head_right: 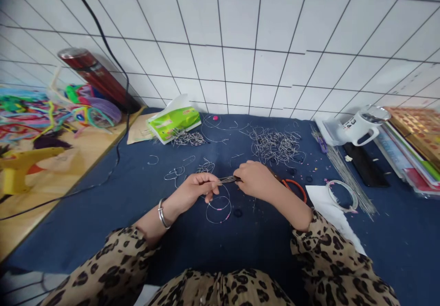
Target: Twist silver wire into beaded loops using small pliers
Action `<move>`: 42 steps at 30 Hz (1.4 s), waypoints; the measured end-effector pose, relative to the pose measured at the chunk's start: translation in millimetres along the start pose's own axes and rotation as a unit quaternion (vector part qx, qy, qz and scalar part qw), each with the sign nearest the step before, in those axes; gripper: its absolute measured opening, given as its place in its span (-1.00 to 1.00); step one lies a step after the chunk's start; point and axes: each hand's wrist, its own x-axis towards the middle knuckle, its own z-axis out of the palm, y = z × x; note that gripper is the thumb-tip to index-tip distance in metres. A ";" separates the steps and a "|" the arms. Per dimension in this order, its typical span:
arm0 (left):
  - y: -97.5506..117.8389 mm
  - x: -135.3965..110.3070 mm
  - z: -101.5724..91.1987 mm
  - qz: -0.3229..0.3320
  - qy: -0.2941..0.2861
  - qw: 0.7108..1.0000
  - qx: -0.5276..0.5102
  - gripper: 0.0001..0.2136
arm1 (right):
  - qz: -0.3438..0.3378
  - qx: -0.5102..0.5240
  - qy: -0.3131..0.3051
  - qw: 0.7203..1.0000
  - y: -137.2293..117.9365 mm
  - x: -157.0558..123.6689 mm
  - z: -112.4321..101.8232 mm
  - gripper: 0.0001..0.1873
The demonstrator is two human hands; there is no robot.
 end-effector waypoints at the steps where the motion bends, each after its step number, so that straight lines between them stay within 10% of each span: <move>1: -0.3 0.1 -0.1 -0.001 0.000 1.000 -0.003 -0.83 | 0.004 -0.006 0.003 1.000 -0.2 0.4 1.2 -0.91; 31: 1.6 0.1 -4.3 -0.016 -0.003 0.983 -0.180 -0.89 | -0.001 0.138 0.034 0.990 18.2 8.8 8.4 -0.86; 42: 0.9 -0.1 -1.2 0.011 0.023 0.990 -0.139 -0.86 | 0.047 0.398 0.013 0.916 -8.0 3.7 -3.1 -0.74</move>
